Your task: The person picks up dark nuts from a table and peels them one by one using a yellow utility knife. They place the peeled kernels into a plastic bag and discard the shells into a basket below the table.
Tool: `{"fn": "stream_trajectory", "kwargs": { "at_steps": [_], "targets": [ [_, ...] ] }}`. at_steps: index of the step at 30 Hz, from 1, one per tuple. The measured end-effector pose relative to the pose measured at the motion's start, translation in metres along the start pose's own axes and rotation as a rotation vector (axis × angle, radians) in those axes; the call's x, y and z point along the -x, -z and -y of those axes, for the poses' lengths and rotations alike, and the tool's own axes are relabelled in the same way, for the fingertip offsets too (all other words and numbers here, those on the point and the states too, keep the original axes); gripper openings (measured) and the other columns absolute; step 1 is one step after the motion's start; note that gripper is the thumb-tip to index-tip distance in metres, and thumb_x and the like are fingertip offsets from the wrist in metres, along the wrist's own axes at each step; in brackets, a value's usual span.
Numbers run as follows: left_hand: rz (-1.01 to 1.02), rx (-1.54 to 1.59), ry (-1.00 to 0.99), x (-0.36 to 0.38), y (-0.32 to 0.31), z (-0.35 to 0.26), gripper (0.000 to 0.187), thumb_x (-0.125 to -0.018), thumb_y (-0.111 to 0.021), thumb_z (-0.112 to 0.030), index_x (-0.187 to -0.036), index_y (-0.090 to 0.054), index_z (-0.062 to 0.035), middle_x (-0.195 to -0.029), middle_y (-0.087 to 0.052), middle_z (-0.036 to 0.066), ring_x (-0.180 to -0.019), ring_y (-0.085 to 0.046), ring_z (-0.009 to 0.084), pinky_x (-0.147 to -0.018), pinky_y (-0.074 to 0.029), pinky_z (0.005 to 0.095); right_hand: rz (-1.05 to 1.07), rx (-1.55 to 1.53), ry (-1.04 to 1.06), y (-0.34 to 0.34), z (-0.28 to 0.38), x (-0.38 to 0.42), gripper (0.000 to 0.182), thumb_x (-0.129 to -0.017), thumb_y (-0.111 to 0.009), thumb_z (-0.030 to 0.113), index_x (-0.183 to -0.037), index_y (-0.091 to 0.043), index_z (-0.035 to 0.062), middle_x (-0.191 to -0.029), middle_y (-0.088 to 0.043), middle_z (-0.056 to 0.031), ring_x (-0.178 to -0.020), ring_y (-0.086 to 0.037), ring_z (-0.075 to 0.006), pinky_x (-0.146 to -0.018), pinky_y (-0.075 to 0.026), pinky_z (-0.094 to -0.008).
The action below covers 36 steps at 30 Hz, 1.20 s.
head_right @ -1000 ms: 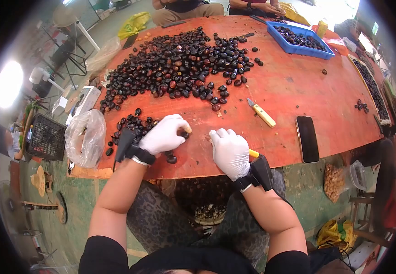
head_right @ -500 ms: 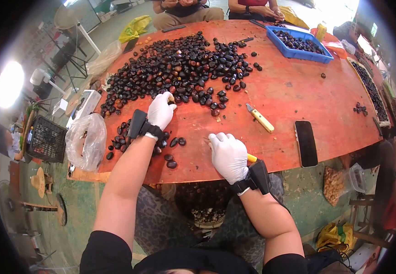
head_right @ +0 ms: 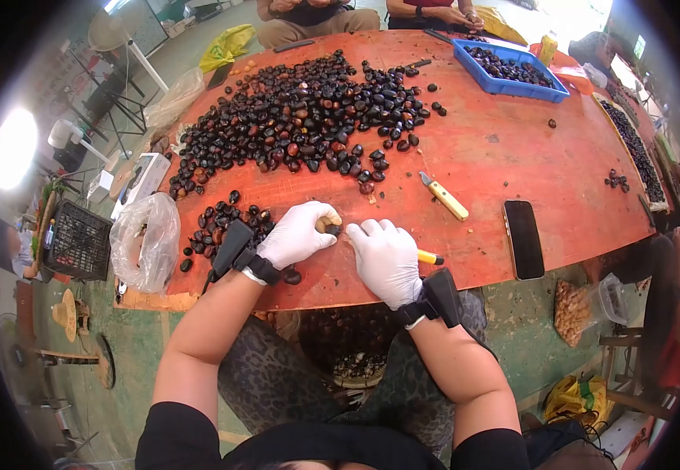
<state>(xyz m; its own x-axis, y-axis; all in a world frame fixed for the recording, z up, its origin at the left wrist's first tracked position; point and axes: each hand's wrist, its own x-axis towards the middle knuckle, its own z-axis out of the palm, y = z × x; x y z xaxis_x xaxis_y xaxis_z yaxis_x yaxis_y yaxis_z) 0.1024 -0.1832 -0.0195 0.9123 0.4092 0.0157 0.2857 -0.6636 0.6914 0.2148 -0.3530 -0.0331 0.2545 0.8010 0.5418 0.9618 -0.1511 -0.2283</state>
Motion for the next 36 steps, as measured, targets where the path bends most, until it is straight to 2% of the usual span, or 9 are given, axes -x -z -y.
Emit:
{"fn": "stream_trajectory", "kwargs": {
  "at_steps": [9,17,25,28,29,32,33,35,36],
  "targets": [
    [0.003,0.039,-0.012,0.001,0.0,0.002,0.025,-0.076,-0.075,-0.006,-0.099,-0.067,0.001,-0.094,-0.068,0.016,-0.086,-0.068,0.0272,-0.081,-0.054,0.0354,0.075,0.039,0.025,-0.001,-0.004,-0.002,0.014,-0.086,-0.06,0.015,-0.098,-0.066,0.0124,-0.086,-0.061,-0.0032,-0.082,-0.062,-0.024,-0.068,-0.049,-0.038],
    [0.006,0.022,0.008,0.001,0.002,0.001,0.026,-0.076,-0.077,-0.007,-0.097,-0.067,0.0019,-0.091,-0.068,0.017,-0.084,-0.069,0.0256,-0.078,-0.054,0.0348,0.024,0.039,-0.005,-0.005,0.011,-0.005,0.013,-0.085,-0.064,0.016,-0.097,-0.063,0.0128,-0.085,-0.06,-0.0034,-0.082,-0.063,-0.0228,-0.066,-0.051,-0.0366],
    [0.022,0.009,0.062,0.0,0.005,-0.002,0.024,-0.075,-0.077,-0.01,-0.094,-0.069,0.0008,-0.091,-0.069,0.016,-0.085,-0.069,0.0279,-0.08,-0.055,0.0361,0.137,0.147,-0.054,0.001,0.006,0.005,0.009,-0.087,-0.062,0.018,-0.094,-0.062,0.0121,-0.082,-0.058,-0.0051,-0.079,-0.063,-0.0239,-0.065,-0.051,-0.0376],
    [0.125,-0.168,0.0,-0.001,0.027,0.003,0.025,-0.074,-0.076,-0.01,-0.096,-0.071,0.0001,-0.095,-0.069,0.015,-0.089,-0.068,0.0276,-0.084,-0.054,0.0361,0.104,0.127,-0.092,0.006,0.0,0.008,0.009,-0.089,-0.063,0.019,-0.095,-0.063,0.0126,-0.081,-0.058,-0.0057,-0.079,-0.064,-0.0243,-0.064,-0.051,-0.0384],
    [0.242,-0.16,0.054,-0.005,0.039,0.005,0.032,-0.07,-0.078,-0.012,-0.1,-0.073,-0.0017,-0.098,-0.069,0.013,-0.094,-0.068,0.0278,-0.088,-0.053,0.0366,0.093,0.123,-0.103,0.006,-0.002,0.008,0.009,-0.089,-0.063,0.019,-0.095,-0.063,0.0125,-0.081,-0.058,-0.0058,-0.079,-0.064,-0.0244,-0.064,-0.051,-0.0385],
    [0.34,-0.042,0.097,-0.017,0.071,0.019,0.043,-0.066,-0.085,-0.018,-0.106,-0.074,-0.0042,-0.101,-0.07,0.01,-0.096,-0.065,0.025,-0.09,-0.051,0.0349,0.062,0.103,-0.131,0.001,-0.005,0.007,0.011,-0.088,-0.065,0.02,-0.095,-0.064,0.0122,-0.082,-0.059,-0.006,-0.079,-0.064,-0.0247,-0.064,-0.052,-0.0386],
    [0.291,0.042,0.134,-0.022,0.075,0.027,0.04,-0.071,-0.084,-0.02,-0.104,-0.072,-0.0022,-0.097,-0.07,0.01,-0.09,-0.065,0.0225,-0.085,-0.051,0.0331,0.058,0.096,-0.138,0.001,-0.005,0.007,0.011,-0.087,-0.065,0.02,-0.095,-0.064,0.0122,-0.082,-0.059,-0.006,-0.079,-0.064,-0.0248,-0.064,-0.052,-0.0387],
    [-0.102,0.109,0.22,-0.04,0.065,0.048,0.036,-0.075,-0.083,-0.024,-0.097,-0.068,-0.0006,-0.089,-0.069,0.01,-0.082,-0.063,0.0207,-0.078,-0.051,0.0333,0.054,0.09,-0.146,-0.001,-0.005,0.006,0.012,-0.087,-0.066,0.02,-0.095,-0.064,0.0121,-0.082,-0.059,-0.006,-0.08,-0.064,-0.025,-0.064,-0.052,-0.0387],
    [-0.362,-0.064,0.2,-0.045,0.057,0.047,0.034,-0.077,-0.082,-0.026,-0.09,-0.062,-0.0007,-0.083,-0.067,0.011,-0.075,-0.062,0.022,-0.072,-0.051,0.0352,0.054,0.091,-0.146,-0.001,-0.004,0.006,0.012,-0.087,-0.066,0.02,-0.096,-0.063,0.0121,-0.082,-0.059,-0.006,-0.08,-0.064,-0.0251,-0.064,-0.052,-0.0388]
  ]
}}
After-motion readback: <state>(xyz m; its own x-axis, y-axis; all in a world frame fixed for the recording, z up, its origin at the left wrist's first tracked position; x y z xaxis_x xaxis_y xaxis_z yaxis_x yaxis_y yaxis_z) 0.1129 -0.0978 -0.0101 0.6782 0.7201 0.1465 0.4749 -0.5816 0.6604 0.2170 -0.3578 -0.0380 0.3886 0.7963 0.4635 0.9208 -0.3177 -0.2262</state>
